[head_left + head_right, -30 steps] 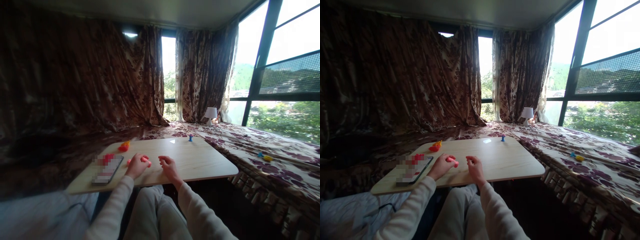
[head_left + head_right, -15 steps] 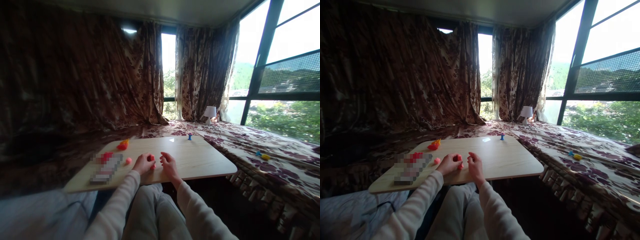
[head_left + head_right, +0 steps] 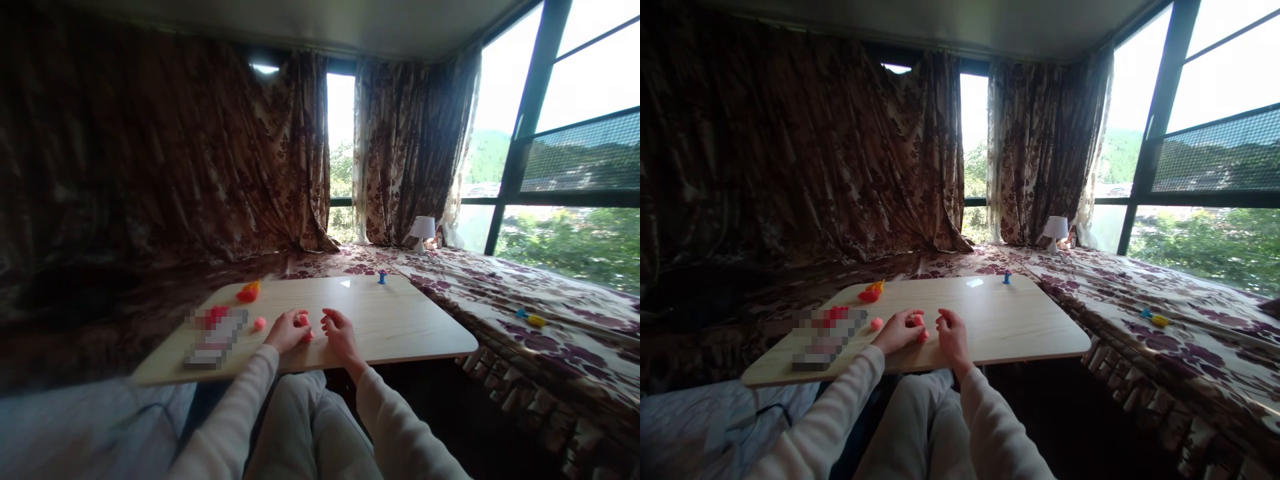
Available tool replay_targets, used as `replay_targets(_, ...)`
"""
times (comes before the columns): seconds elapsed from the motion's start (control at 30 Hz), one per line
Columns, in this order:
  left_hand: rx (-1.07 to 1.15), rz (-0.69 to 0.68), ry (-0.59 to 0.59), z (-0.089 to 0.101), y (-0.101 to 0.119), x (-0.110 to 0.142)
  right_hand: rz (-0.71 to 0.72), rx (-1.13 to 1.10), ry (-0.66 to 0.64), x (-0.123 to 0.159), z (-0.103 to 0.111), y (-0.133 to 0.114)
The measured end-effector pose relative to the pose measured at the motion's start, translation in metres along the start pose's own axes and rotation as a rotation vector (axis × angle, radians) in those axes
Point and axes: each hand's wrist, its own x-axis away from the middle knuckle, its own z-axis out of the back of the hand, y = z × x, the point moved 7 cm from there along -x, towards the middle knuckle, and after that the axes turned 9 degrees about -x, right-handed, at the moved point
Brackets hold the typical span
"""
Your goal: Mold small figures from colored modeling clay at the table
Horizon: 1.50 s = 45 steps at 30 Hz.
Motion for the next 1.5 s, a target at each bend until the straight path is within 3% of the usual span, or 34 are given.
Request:
replay_targets(0.4, -0.023, -0.021, 0.069, 0.002, 0.002, 0.006, 0.033, 0.027, -0.034, 0.000, -0.002, 0.001)
replay_targets(0.67, 0.139, 0.040, 0.193, 0.012, -0.002, 0.005, 0.092, 0.103, -0.053, 0.000, -0.004, -0.003)
replay_targets(0.8, 0.257, 0.119, 0.303, 0.020, -0.006, 0.007, 0.142, 0.121, -0.121, 0.005, -0.011, -0.015)
replay_targets(0.97, 0.322, 0.190, 0.328, 0.019, -0.008, 0.014, 0.104, 0.044, -0.228, 0.009, -0.020, -0.014)
replay_targets(1.17, 0.328, 0.191, 0.315, 0.002, -0.007, 0.017, 0.164, 0.083, -0.270, 0.009, -0.022, -0.009)
replay_targets(1.37, 0.407, 0.229, 0.227, -0.020, -0.006, 0.017, 0.275, 0.278, -0.137, 0.008, -0.013, -0.013)
replay_targets(1.5, 0.519, 0.254, 0.118, -0.021, -0.006, 0.020, 0.337, 0.318, -0.288, 0.018, -0.024, -0.026)
